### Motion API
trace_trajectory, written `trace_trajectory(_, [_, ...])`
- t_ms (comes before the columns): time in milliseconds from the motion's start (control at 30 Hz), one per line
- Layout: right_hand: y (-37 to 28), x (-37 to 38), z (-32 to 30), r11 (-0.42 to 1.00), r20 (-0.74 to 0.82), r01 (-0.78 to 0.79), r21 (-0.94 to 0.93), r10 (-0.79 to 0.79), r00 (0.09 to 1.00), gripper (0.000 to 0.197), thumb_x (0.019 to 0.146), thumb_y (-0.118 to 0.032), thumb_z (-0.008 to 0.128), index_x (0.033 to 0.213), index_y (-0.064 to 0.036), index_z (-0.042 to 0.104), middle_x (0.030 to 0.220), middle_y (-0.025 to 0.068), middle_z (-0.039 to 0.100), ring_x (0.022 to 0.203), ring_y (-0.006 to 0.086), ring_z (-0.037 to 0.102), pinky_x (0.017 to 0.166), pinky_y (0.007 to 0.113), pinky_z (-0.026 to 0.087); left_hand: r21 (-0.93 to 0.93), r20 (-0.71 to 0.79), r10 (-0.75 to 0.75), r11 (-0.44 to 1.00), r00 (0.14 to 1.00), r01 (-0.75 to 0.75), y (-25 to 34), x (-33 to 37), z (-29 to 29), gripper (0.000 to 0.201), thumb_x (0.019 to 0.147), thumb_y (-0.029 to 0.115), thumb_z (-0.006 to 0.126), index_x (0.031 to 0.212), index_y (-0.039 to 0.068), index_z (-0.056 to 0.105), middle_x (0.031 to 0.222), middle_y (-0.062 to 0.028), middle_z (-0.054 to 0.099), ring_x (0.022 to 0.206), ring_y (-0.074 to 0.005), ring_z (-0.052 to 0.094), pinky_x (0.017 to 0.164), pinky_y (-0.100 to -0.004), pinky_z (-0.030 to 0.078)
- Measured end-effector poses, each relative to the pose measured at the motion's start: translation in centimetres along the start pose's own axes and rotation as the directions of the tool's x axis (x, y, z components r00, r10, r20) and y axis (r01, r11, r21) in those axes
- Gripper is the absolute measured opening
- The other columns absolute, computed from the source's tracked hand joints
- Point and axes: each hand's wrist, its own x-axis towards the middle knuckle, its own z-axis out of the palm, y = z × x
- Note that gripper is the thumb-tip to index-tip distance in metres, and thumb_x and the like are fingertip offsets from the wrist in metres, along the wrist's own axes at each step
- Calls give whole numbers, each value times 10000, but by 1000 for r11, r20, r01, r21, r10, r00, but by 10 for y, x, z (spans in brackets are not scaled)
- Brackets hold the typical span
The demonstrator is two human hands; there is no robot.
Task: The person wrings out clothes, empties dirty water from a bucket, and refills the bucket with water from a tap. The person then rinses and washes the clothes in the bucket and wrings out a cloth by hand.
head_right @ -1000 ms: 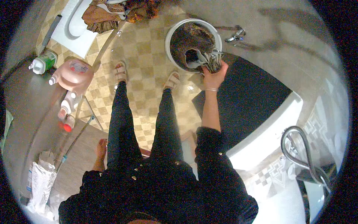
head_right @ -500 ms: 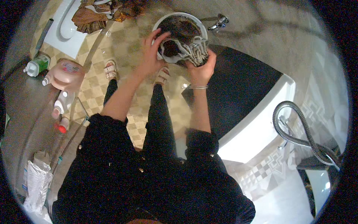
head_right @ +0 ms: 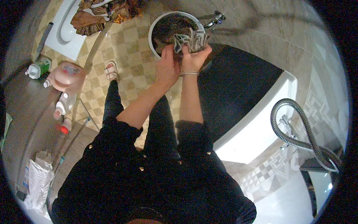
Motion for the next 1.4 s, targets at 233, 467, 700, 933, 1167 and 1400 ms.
trace_trajectory(233, [-14, -10, -4, 985, 370, 63, -161, 1, 929, 915, 482, -238, 833, 1159, 55, 291, 1115, 168, 389, 1062, 252, 385, 926, 352, 316, 120, 128, 70, 989, 989, -86, -4, -4, -2, 554, 683, -29, 493, 1207, -49, 314, 1177, -259, 399, 1017, -414, 448, 827, -422, 416])
trace_trajectory(467, [-3, 1, 2, 852, 240, 179, -491, -65, 968, 810, 505, -169, 838, 1108, 23, 333, 1025, 150, 492, 921, 217, 506, 786, 325, 434, -49, 211, 158, 987, 965, -151, -32, -8, 3, 610, 682, -38, 500, 1259, -13, 303, 1242, -234, 343, 1140, -363, 371, 931, -366, 358])
trace_trajectory(700, [64, 1, 10, 693, 401, 285, -662, 5, 916, 740, 476, -67, 792, 1072, -9, 357, 1074, 184, 387, 1029, 336, 418, 894, 372, 352, -51, 403, -144, 982, 904, 180, -82, -66, -40, 505, 692, -21, 491, 1186, 62, 421, 1170, -164, 426, 1010, -345, 481, 837, -388, 420])
trace_trajectory(933, [138, -11, 52, 752, 546, 244, -612, 179, 819, 681, 503, -12, 738, 1063, -43, 352, 1103, 177, 365, 1042, 356, 403, 889, 396, 358, 111, 314, -442, 896, 840, 430, -126, -116, -122, 365, 731, 9, 525, 1092, 68, 522, 1009, -148, 541, 894, -300, 547, 765, -363, 451])
trace_trajectory(1167, [203, 24, 80, 725, 540, 197, -660, 276, 795, 753, 487, -103, 787, 1088, -30, 340, 1092, 177, 431, 1054, 324, 424, 899, 373, 361, 207, 91, -579, 807, 810, 553, -160, -152, -197, 309, 759, -1, 518, 1063, 43, 542, 953, -136, 567, 863, -236, 574, 740, -322, 466])
trace_trajectory(1400, [380, 68, 65, 243, 716, 675, -697, 290, 635, 729, 736, -453, 543, 1263, 0, 322, 1328, 149, 319, 1197, 315, 314, 1018, 396, 226, 136, -8, -710, 697, 704, 704, -177, -194, -232, 291, 787, 47, 509, 1074, 2, 532, 1047, -175, 566, 987, -264, 547, 865, -329, 422])
